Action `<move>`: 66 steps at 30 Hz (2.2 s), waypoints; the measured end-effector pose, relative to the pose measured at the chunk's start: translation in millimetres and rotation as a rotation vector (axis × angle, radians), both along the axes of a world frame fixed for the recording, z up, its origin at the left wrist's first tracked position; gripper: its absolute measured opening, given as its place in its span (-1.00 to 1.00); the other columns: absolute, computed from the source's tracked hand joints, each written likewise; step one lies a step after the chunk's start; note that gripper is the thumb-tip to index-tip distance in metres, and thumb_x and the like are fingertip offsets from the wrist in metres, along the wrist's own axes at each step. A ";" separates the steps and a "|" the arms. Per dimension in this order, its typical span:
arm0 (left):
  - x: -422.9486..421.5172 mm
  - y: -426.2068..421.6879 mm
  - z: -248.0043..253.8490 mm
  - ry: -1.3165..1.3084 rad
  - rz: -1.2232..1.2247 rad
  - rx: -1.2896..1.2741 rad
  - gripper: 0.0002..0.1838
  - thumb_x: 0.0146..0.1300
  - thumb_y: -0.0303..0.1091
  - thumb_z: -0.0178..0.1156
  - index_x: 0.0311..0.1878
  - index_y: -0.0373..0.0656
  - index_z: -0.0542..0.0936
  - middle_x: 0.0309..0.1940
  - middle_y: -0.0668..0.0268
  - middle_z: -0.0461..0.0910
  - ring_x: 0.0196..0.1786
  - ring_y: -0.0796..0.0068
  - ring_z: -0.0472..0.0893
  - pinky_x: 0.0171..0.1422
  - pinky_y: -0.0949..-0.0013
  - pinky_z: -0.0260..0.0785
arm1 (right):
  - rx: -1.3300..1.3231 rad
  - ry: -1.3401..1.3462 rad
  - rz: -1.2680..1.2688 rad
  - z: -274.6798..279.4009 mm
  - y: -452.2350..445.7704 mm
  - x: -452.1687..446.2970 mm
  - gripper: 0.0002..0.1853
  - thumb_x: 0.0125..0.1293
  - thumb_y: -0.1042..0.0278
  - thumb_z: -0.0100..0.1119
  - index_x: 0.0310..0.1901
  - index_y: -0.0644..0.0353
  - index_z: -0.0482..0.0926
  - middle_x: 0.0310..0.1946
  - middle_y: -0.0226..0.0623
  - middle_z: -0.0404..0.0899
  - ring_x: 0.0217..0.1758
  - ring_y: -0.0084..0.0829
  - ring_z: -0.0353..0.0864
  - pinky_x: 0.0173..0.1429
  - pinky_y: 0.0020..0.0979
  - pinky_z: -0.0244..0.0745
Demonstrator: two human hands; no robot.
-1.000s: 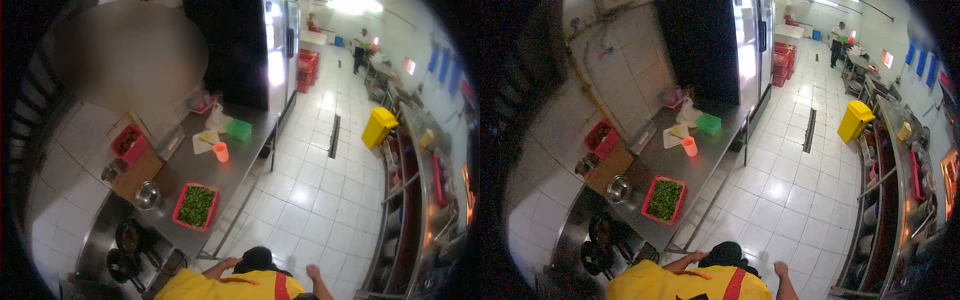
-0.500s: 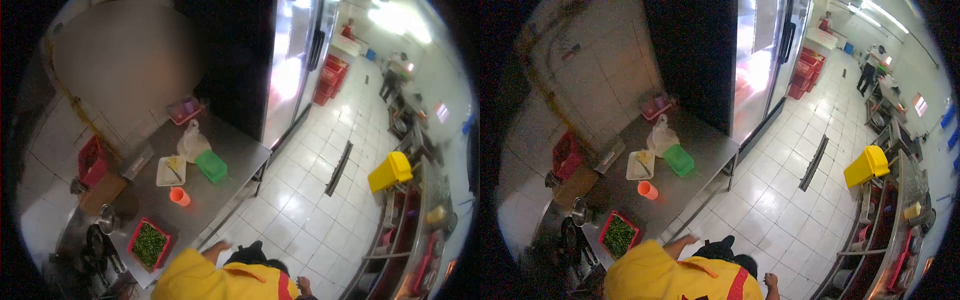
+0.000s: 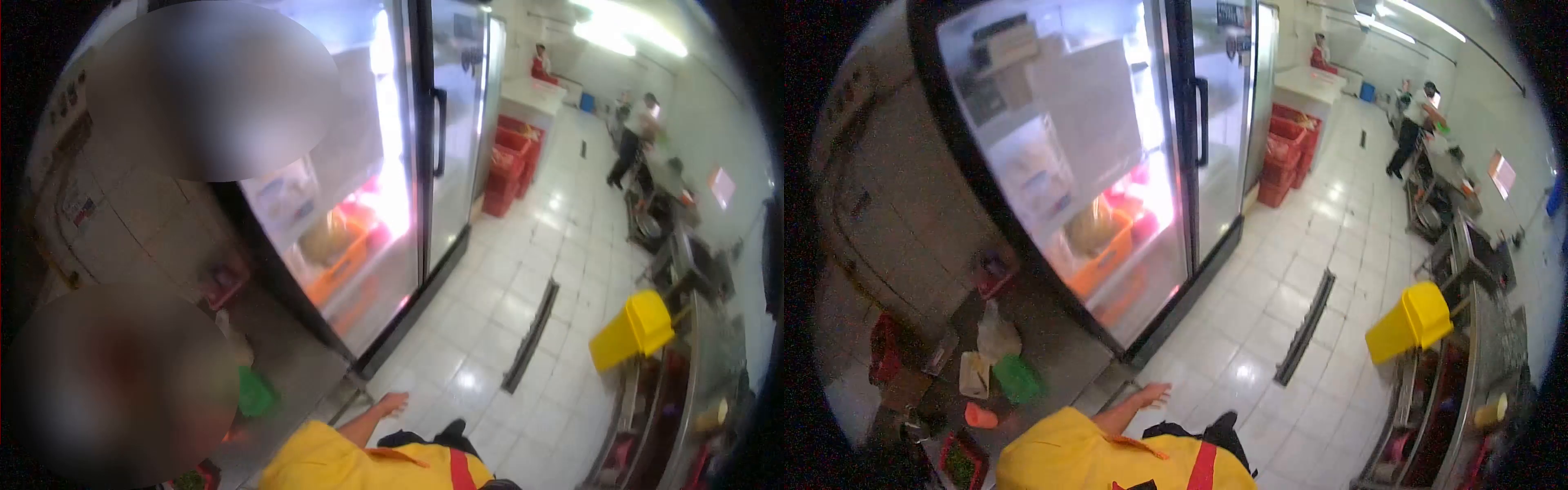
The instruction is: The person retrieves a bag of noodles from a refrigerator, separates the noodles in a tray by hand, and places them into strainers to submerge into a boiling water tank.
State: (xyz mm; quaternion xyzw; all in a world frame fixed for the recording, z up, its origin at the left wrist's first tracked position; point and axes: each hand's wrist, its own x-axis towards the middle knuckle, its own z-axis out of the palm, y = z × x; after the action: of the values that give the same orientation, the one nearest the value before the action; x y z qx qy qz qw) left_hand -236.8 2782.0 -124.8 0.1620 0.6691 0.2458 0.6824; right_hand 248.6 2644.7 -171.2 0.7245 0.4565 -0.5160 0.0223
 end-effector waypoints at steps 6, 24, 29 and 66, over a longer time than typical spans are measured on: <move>-6.7 97.6 69.8 -0.157 0.554 0.340 -0.50 0.30 0.03 -0.02 0.18 -0.08 0.36 0.03 0.22 0.48 0.04 0.33 0.49 0.07 0.18 0.37 | 0.286 -0.026 0.790 -67.0 300.8 60.1 -0.57 0.18 -0.07 0.03 -0.28 0.18 0.63 -0.36 -0.02 0.61 -0.18 -0.11 0.60 -0.04 -0.17 0.46; -40.8 604.2 451.0 1.330 1.153 1.226 -0.67 0.07 -0.32 0.32 -0.14 -0.26 0.48 -0.32 0.29 0.53 -0.21 0.50 0.53 -0.12 0.45 0.38 | 0.126 0.022 0.730 34.7 836.1 -43.3 -0.67 0.19 0.14 -0.01 -0.20 0.22 0.58 -0.28 0.01 0.60 -0.13 -0.08 0.58 -0.02 -0.20 0.45; -27.8 603.9 441.7 1.248 1.276 1.060 -0.71 0.08 -0.27 0.31 -0.43 -0.26 0.44 -0.64 0.37 0.37 -0.53 0.56 0.36 -0.41 0.43 0.23 | 0.101 0.021 0.950 31.0 951.6 -65.8 -0.66 0.20 0.15 -0.02 -0.15 0.20 0.58 -0.27 -0.03 0.60 -0.14 -0.14 0.58 -0.02 -0.22 0.45; 324.2 97.7 301.0 0.845 1.530 2.102 -0.69 0.40 -0.16 -0.22 -0.04 -0.16 0.38 -0.16 0.22 0.47 -0.07 0.31 0.46 0.05 0.25 0.33 | 1.296 1.629 0.991 754.9 621.0 -736.2 -0.25 -0.05 0.00 0.40 0.09 0.31 0.34 -0.02 0.04 0.45 0.03 -0.13 0.50 0.05 -0.22 0.44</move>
State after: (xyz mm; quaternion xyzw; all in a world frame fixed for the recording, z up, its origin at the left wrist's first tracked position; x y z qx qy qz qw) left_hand 87.4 2879.8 176.1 0.2545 0.2457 0.8786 -0.3209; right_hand -487.6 3265.7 583.7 -0.2068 0.7495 -0.4338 -0.4553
